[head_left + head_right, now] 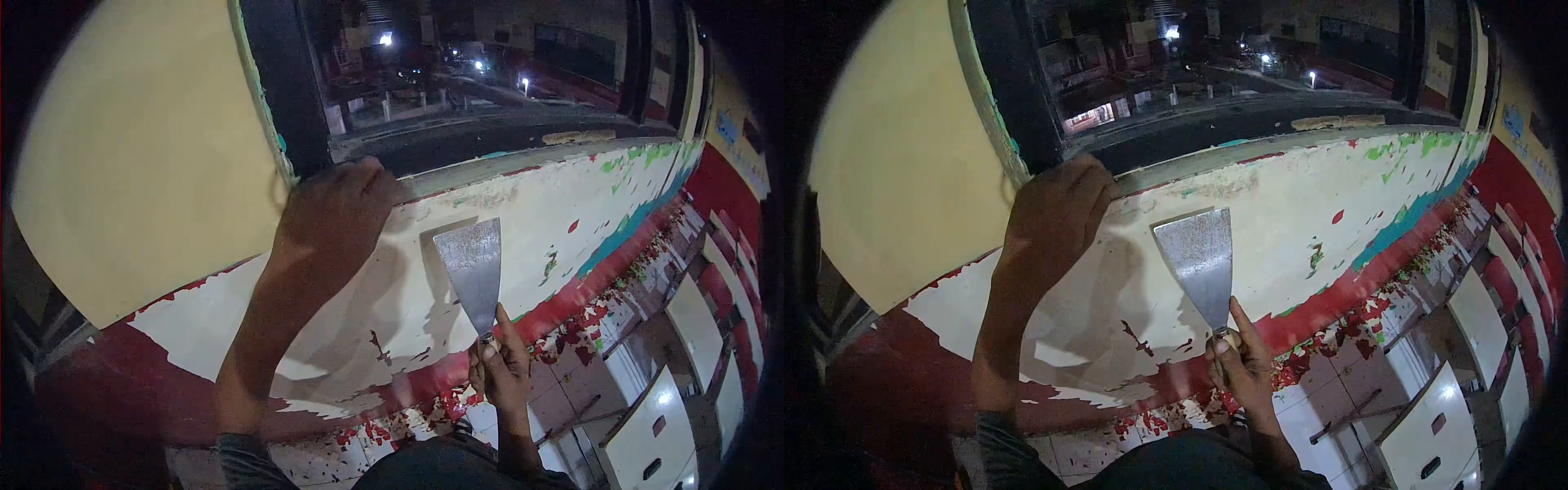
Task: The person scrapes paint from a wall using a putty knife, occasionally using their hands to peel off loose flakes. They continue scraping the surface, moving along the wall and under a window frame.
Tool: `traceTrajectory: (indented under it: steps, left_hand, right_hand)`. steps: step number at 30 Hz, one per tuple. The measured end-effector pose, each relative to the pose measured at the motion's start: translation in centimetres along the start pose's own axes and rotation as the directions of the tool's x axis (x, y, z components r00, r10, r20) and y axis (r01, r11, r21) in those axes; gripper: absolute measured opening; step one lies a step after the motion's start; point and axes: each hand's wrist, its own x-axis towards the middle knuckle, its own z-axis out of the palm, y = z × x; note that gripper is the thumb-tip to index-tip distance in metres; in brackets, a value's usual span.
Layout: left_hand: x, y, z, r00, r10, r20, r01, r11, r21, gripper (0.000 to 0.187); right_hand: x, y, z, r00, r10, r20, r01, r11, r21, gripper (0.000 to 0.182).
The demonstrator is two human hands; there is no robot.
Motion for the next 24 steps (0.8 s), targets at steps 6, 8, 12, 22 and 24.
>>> traceTrajectory:
  steps: [6, 8, 12, 22, 24]
  left_hand:
    - [0.0, 1.1, -0.8, 0.991, 0.07, -0.114, -0.081, 0.992, -0.096, 0.008]
    - [0.3, 1.0, 0.1, 0.989, 0.063, -0.131, -0.079, 0.99, -0.116, 0.01]
    - [-0.5, 0.9, 1.7, 0.998, 0.03, -0.052, -0.036, 0.994, -0.106, 0.029]
    - [2.2, 6.4, 6.3, 0.902, 0.363, 0.234, -0.374, 0.928, -0.001, 0.061]
    - [3.6, 7.7, 7.4, 0.959, 0.257, 0.117, -0.267, 0.961, 0.075, 0.063]
  right_hand:
    - [0.5, 0.5, -0.9, 0.999, 0.022, 0.045, -0.022, 1.0, 0.005, 0.059]
    - [0.6, 1.3, -1.4, 0.997, -0.014, 0.071, 0.014, 1.0, -0.013, 0.058]
    - [0.9, 1.2, -1.2, 1.0, -0.006, 0.022, 0.007, 0.998, -0.065, 0.059]
    - [-0.6, 0.3, -6.6, 0.957, -0.107, -0.268, 0.079, 0.99, -0.114, 0.06]
    - [-0.1, -0.7, -8.1, 0.949, -0.072, -0.306, 0.06, 0.997, -0.05, 0.06]
